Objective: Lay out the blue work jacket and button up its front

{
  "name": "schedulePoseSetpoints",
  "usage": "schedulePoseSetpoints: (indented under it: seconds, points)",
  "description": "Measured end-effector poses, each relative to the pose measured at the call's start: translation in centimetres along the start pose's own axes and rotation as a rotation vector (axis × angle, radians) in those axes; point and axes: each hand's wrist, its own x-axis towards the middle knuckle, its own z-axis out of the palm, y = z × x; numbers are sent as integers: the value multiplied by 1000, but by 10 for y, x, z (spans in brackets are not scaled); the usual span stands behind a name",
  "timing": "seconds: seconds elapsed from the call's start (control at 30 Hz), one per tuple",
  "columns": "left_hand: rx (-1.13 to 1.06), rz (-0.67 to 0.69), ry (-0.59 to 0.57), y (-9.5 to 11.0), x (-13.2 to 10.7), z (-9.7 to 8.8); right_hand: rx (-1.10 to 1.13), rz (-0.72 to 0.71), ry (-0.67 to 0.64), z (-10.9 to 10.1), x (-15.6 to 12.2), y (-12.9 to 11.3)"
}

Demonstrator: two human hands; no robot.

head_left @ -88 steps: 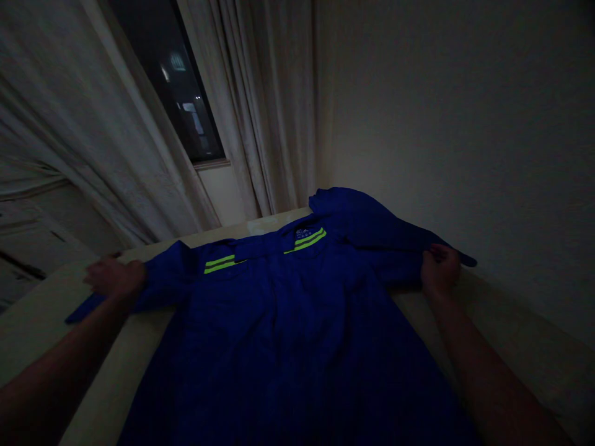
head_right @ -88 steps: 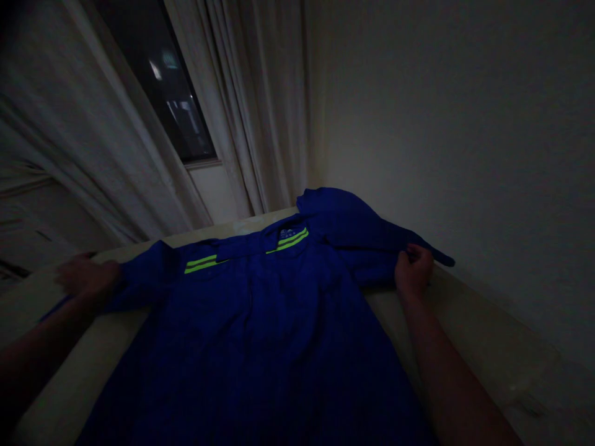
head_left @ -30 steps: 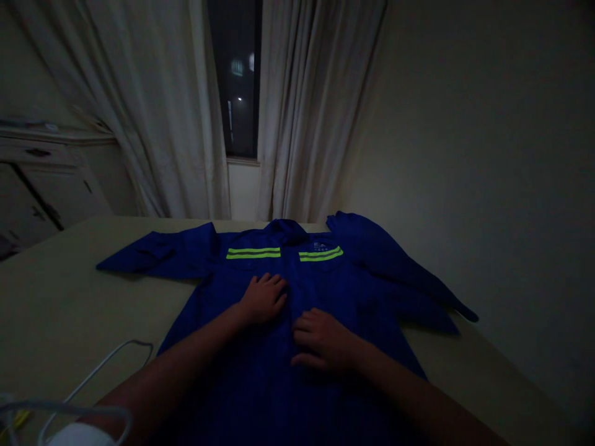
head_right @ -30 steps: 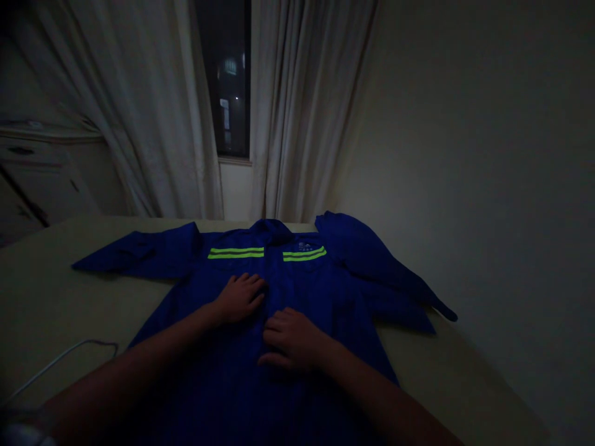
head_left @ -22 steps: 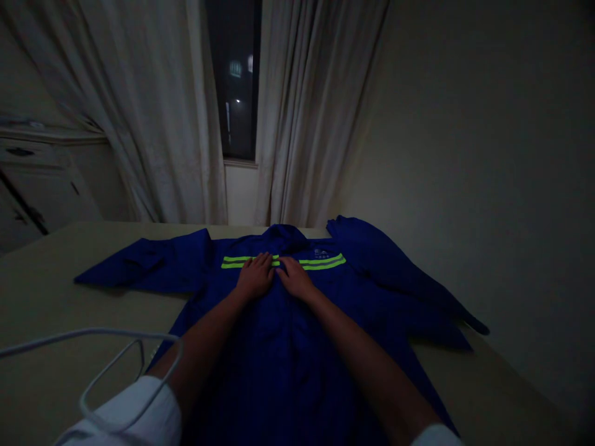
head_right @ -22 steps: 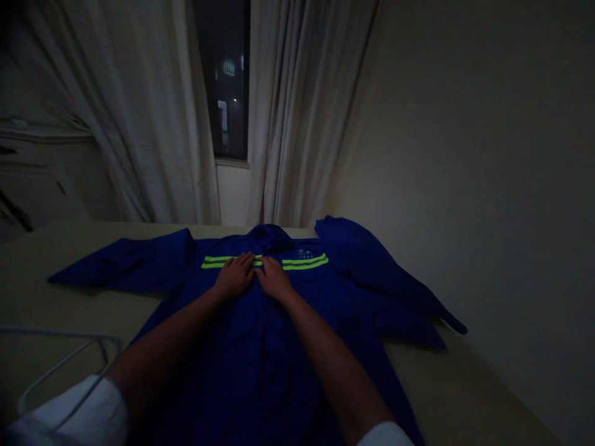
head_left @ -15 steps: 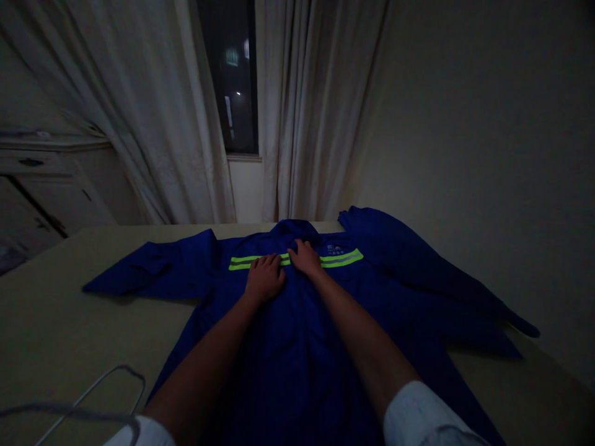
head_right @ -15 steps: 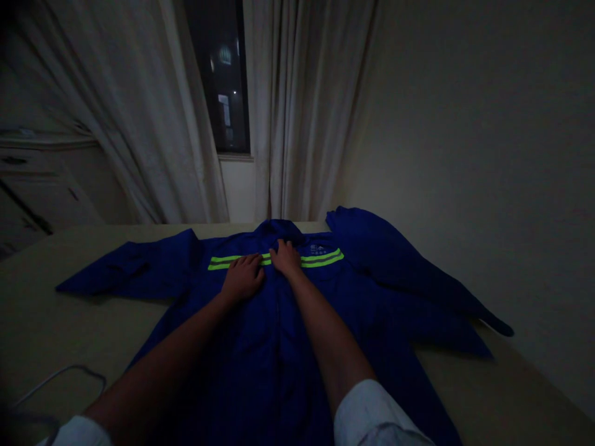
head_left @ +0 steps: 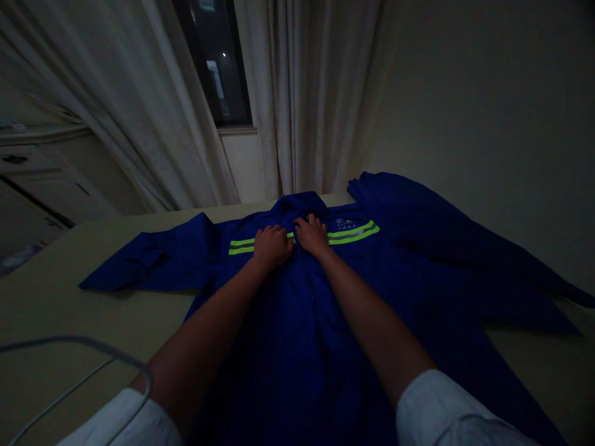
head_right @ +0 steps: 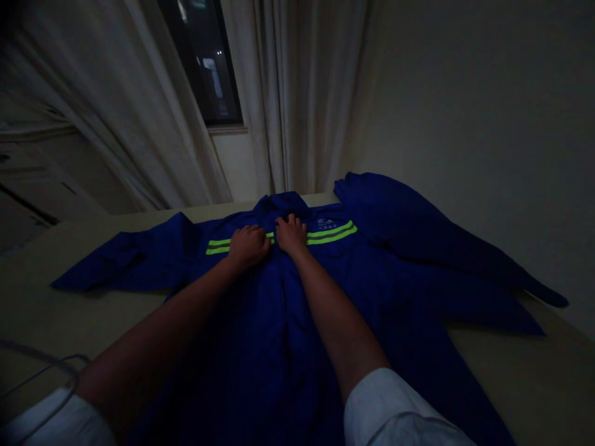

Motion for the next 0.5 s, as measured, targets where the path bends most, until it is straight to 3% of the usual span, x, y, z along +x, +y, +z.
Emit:
schedulePoseSetpoints:
  seconds: [0.17, 0.3, 0.5]
  points:
    - [-25, -2, 82, -1, 5, 15, 33, -8, 19, 0, 0, 1]
    - [-84, 104, 24, -7, 7, 23, 43, 10, 35, 1, 0, 1]
    - [-88, 106, -25, -7, 11, 22, 74, 22, 45, -1, -1, 0]
